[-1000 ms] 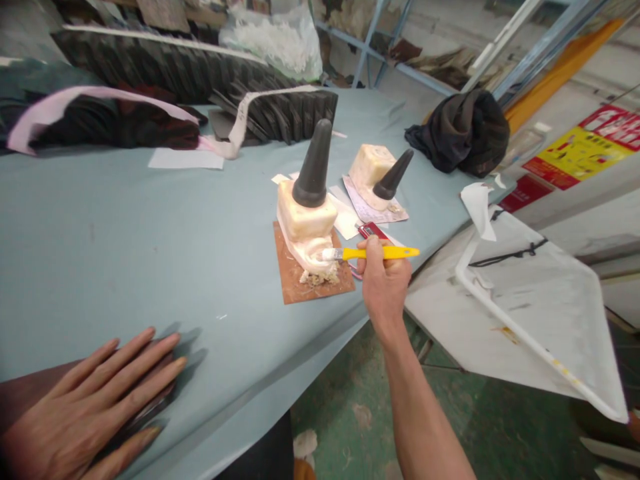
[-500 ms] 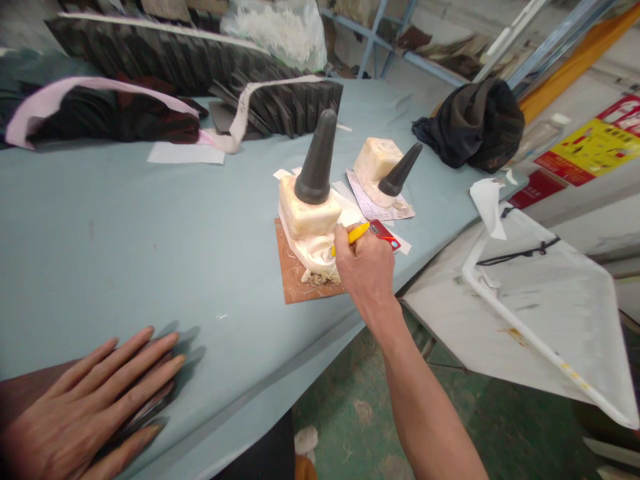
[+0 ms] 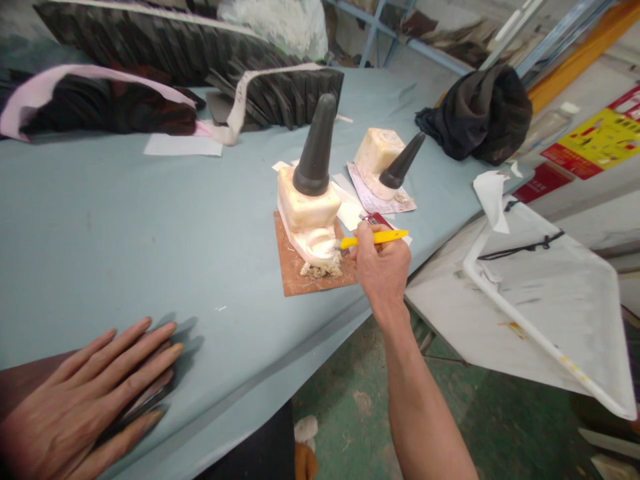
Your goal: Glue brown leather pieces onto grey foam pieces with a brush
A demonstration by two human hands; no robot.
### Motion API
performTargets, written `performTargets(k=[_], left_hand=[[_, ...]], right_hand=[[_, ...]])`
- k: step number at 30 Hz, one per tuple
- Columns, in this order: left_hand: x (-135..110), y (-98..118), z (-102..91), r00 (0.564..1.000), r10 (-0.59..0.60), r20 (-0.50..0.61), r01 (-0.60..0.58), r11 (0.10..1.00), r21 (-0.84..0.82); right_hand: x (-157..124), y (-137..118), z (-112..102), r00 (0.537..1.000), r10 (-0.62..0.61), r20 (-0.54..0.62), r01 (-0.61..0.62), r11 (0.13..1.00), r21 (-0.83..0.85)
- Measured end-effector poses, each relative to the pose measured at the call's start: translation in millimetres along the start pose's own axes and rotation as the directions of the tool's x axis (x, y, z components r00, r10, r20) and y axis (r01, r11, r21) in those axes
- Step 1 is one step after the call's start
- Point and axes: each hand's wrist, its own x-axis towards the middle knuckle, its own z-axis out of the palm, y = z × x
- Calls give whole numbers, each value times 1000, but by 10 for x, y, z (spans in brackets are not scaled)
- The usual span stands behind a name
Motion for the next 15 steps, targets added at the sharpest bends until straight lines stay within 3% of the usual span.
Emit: performTargets(k=[3,9,15], left_hand=[[16,21,0,1000,4,-29,-5,1000,-23],[41,140,-47,992,-120,-31,115,985,-133],[73,147,-59,994,-90,-56,84,991,-104]], right_hand=[[1,-15,-40,998,55,-19,-54,996,72],[33,-39,-126,999,43,-16,-42,996,75],[58,-44,-190,999,45,-21,-42,994,101]])
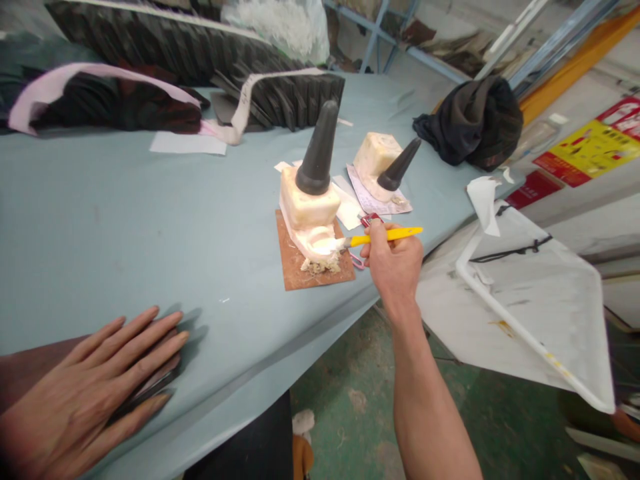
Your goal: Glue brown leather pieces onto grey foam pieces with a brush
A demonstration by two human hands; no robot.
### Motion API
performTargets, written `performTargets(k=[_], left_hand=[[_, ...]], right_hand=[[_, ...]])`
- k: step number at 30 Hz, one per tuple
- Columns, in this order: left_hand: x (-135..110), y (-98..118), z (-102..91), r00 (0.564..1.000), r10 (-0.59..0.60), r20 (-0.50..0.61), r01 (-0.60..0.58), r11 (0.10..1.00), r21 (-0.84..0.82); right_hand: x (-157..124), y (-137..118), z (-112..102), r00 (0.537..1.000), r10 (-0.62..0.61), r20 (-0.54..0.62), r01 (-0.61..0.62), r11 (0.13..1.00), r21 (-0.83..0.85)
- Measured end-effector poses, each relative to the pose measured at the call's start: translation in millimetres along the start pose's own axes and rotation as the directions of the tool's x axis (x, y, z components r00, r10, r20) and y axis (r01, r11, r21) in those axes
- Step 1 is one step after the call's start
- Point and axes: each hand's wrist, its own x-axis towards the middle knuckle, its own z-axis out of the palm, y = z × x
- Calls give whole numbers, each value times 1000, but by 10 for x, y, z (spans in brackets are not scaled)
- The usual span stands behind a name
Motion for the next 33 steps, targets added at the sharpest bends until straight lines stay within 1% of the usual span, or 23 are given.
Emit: performTargets(k=[2,6,8,12,16,20,24,26,30,33], left_hand=[[11,-22,-4,999,34,6,-34,999,39],[40,-66,-20,993,113,-16,-110,988,106],[55,-66,-34,992,127,-29,-123,986,117],[68,-38,-51,995,102,-18,-99,989,111],[66,-15,-57,996,94,-9,-93,990,103],[76,17,-80,999,44,3,-44,997,65],[78,25,-83,999,36,13,-37,996,79],[71,15,-77,999,36,15,-37,996,86],[59,14,-88,998,31,46,-36,993,115],[61,31,-105,997,35,63,-42,992,119]], right_hand=[[6,-22,-22,1000,-19,-15,19,1000,2],[4,-80,-58,997,-48,-53,49,998,26],[-5,-94,-50,997,-48,-63,52,997,63],[-23,-42,45,1000,-16,-11,17,990,137],[-15,80,129,1000,18,23,-22,989,149],[18,151,55,999,38,0,-37,988,147],[36,133,-30,999,25,-29,-20,987,157],[23,120,-3,999,19,-36,-13,986,167],[-39,142,125,999,32,-19,-29,984,174],[-55,192,108,998,53,-34,-46,984,170]])
